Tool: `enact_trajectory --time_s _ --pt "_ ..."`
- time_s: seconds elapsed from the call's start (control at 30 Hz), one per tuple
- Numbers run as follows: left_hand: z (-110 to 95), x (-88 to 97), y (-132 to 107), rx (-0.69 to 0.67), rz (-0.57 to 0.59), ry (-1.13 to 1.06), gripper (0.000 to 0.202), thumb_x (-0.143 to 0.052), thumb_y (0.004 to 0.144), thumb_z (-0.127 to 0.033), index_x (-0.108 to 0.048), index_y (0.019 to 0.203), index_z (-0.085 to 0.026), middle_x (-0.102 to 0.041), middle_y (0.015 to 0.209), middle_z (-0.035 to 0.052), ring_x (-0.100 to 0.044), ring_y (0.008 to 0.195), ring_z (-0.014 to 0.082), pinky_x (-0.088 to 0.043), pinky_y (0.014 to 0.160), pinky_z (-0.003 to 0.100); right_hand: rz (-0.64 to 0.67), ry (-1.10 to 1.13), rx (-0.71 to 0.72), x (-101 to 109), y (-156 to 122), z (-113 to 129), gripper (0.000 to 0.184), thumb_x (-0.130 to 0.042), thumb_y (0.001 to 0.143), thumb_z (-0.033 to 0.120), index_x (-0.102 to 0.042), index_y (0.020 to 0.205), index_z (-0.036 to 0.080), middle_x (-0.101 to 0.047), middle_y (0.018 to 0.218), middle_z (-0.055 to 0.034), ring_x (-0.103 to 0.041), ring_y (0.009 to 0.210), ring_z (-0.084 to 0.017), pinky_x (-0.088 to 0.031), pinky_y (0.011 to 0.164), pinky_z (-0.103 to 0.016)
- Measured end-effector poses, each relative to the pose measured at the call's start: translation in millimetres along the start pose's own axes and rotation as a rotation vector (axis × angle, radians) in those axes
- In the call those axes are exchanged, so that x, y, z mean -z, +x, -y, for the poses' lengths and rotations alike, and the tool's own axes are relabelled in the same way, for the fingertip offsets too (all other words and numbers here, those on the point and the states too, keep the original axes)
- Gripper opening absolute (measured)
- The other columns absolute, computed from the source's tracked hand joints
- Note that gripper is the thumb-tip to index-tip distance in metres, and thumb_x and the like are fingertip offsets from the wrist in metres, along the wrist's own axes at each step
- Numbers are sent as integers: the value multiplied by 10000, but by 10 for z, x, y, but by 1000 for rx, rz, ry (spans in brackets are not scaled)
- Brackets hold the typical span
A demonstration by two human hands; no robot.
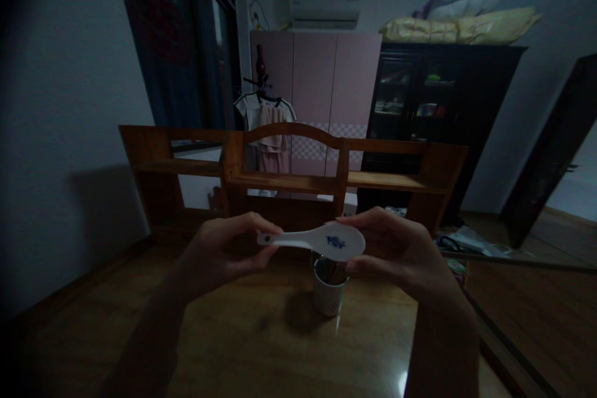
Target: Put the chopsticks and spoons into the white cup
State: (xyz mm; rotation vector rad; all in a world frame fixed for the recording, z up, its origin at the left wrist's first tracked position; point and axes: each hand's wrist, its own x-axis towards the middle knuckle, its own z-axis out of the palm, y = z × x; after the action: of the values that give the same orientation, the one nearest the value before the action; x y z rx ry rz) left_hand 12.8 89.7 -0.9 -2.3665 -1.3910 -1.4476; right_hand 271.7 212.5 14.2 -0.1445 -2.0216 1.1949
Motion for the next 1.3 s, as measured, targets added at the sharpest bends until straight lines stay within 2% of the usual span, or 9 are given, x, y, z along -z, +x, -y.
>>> enact_trajectory --time_s 0.27,0.5,0.63,0.73,0.83,0.97,1.07,1.2,1.3 --pt "-18 -83 -1 17 -41 5 131 -679 836 -205 -561 892 -203 -610 783 -36 -548 641 84 -415 545 185 5 19 -10 -43 0 41 405 -854 739 115 -687 1095 212 -675 1103 -84 -662 991 -252 -573 845 -265" --pt "-30 -203 16 16 -106 21 269 -741 806 -302 -495 816 -194 -537 677 -69 -449 522 47 -340 466 169 17 29 37 -18 -20 -41 410 -849 757 146 -674 1121 222 -673 1093 -74 -666 979 -237 -579 831 -254" --pt "-27 -279 30 -41 -205 19 338 -801 751 -331 -499 770 -180 -541 656 -64 -454 517 44 -340 460 162 -3 24 79 2 -44 -55 422 -852 770 181 -665 1146 220 -667 1110 -77 -660 990 -231 -573 836 -239" --pt "-27 -307 19 -110 -282 -3 348 -850 693 -275 -523 767 -178 -579 672 -50 -489 533 54 -362 460 159 -9 32 124 -28 -24 -32 412 -877 750 242 -681 1112 228 -679 1081 -67 -668 967 -235 -579 823 -249" --pt "-66 -314 3 -174 -302 -63 304 -842 699 -209 -556 798 -181 -634 699 -32 -553 562 71 -403 479 164 -53 73 192 -101 28 -20 423 -897 716 355 -695 1067 234 -693 1035 -54 -681 916 -232 -588 773 -237" --pt "-146 -294 -13 -208 -287 -115 236 -814 731 -188 -606 843 -183 -684 737 -4 -605 595 96 -441 501 177 -128 90 204 -198 76 -25 448 -862 718 493 -700 1048 238 -702 977 -56 -692 851 -244 -601 709 -262" --pt "-152 -259 -18 -178 -244 -131 214 -790 748 -166 -626 885 -185 -710 802 14 -609 597 95 -445 502 174 -153 70 192 -222 81 -27 460 -838 739 514 -690 1073 234 -701 992 -80 -691 849 -268 -603 714 -312" --pt "-64 -219 -8 -60 -149 -190 187 -762 770 -180 -650 920 -182 -710 829 24 -576 578 85 -416 467 160 -135 58 186 -215 96 -27 440 -824 774 468 -672 1093 205 -668 1108 -109 -680 888 -277 -601 722 -316" --pt "35 -227 6 61 -59 -326 160 -740 799 -223 -667 930 -169 -705 839 45 -603 614 107 -455 503 177 -108 78 185 -223 123 -35 304 -787 837 380 -657 1052 209 -636 1170 -102 -682 854 -245 -606 663 -284"
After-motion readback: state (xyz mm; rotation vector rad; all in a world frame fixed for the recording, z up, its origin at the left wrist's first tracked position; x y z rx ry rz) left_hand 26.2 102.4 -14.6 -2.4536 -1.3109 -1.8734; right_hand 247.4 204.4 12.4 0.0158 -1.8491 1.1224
